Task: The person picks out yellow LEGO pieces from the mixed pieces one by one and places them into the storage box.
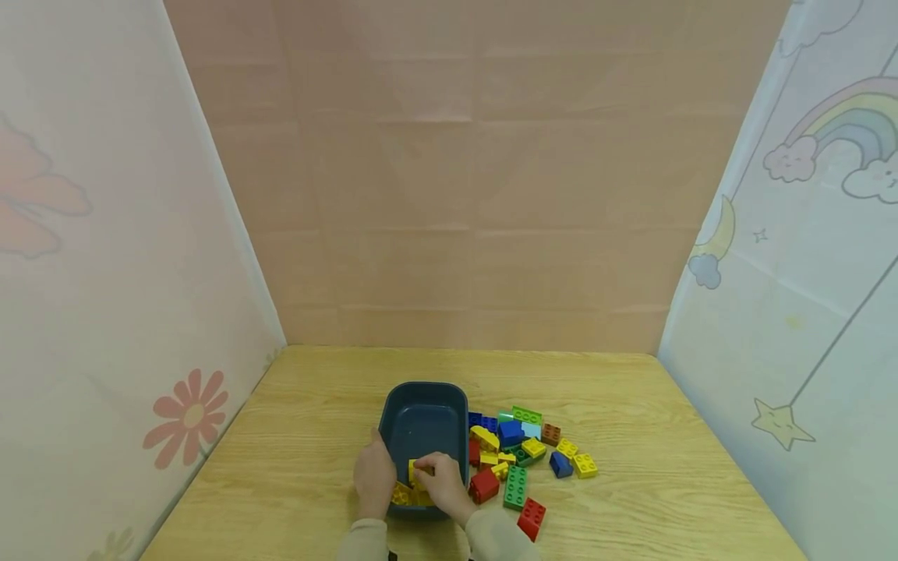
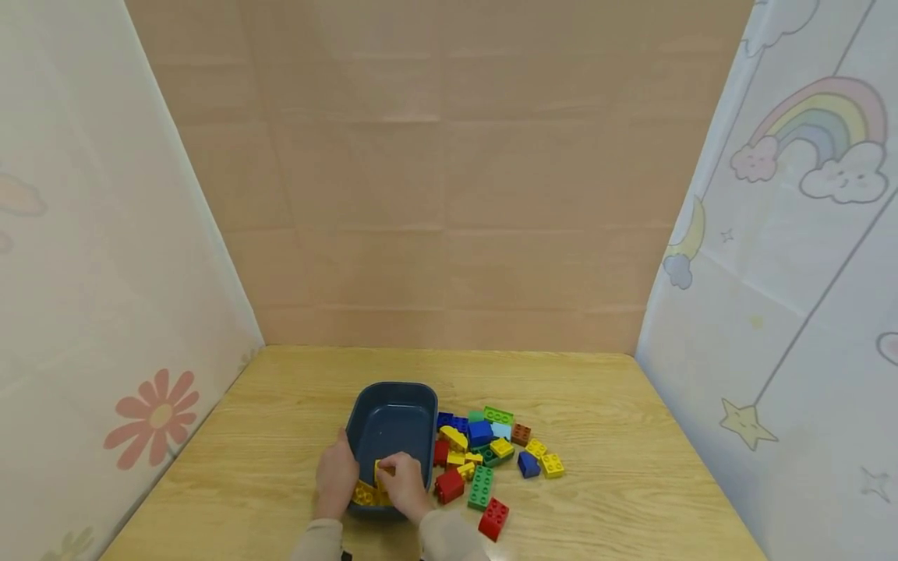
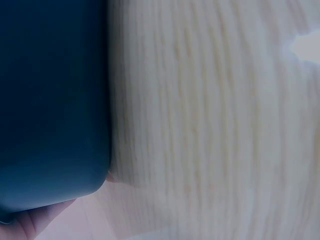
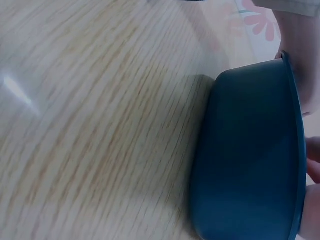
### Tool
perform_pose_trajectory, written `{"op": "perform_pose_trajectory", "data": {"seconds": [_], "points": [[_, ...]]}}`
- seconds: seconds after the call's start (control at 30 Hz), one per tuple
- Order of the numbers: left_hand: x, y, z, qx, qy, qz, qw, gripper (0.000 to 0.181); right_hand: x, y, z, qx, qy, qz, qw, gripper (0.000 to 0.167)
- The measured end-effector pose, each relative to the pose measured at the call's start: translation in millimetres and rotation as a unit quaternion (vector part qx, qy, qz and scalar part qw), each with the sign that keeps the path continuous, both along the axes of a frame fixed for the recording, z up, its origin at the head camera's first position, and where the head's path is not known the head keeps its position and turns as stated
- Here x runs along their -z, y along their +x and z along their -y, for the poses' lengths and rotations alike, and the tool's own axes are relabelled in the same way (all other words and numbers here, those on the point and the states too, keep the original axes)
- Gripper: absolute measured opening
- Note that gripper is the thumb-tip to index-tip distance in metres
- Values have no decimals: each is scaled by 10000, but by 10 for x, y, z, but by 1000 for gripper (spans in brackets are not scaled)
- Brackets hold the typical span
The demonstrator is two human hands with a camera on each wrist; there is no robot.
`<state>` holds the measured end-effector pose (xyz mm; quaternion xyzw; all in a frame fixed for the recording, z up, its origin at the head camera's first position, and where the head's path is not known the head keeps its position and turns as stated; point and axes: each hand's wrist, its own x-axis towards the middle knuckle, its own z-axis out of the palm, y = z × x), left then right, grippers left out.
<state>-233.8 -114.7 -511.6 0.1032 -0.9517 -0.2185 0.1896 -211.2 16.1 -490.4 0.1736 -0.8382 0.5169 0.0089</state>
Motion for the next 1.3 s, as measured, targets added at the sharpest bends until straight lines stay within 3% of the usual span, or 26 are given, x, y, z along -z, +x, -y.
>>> {"op": "perform_pose_trajectory", "data": {"seconds": [0.27, 0.6, 1.0, 1.3], "points": [[16, 9, 3, 113, -48, -384, 9992, 46, 1, -7, -8, -354, 233, -88, 9991, 16], [4, 9, -7, 103, 133, -175, 9997, 46, -2, -10, -27, -418, 126, -290, 9986, 16], [-59, 25, 2, 29, 237, 149, 9996, 46, 1, -75, -217, 89, -376, -734, 9966, 17], [-33, 12, 10, 69, 211, 234, 9995, 47, 86, -136, -462, 862, -308, -1661, 9819, 18]]}}
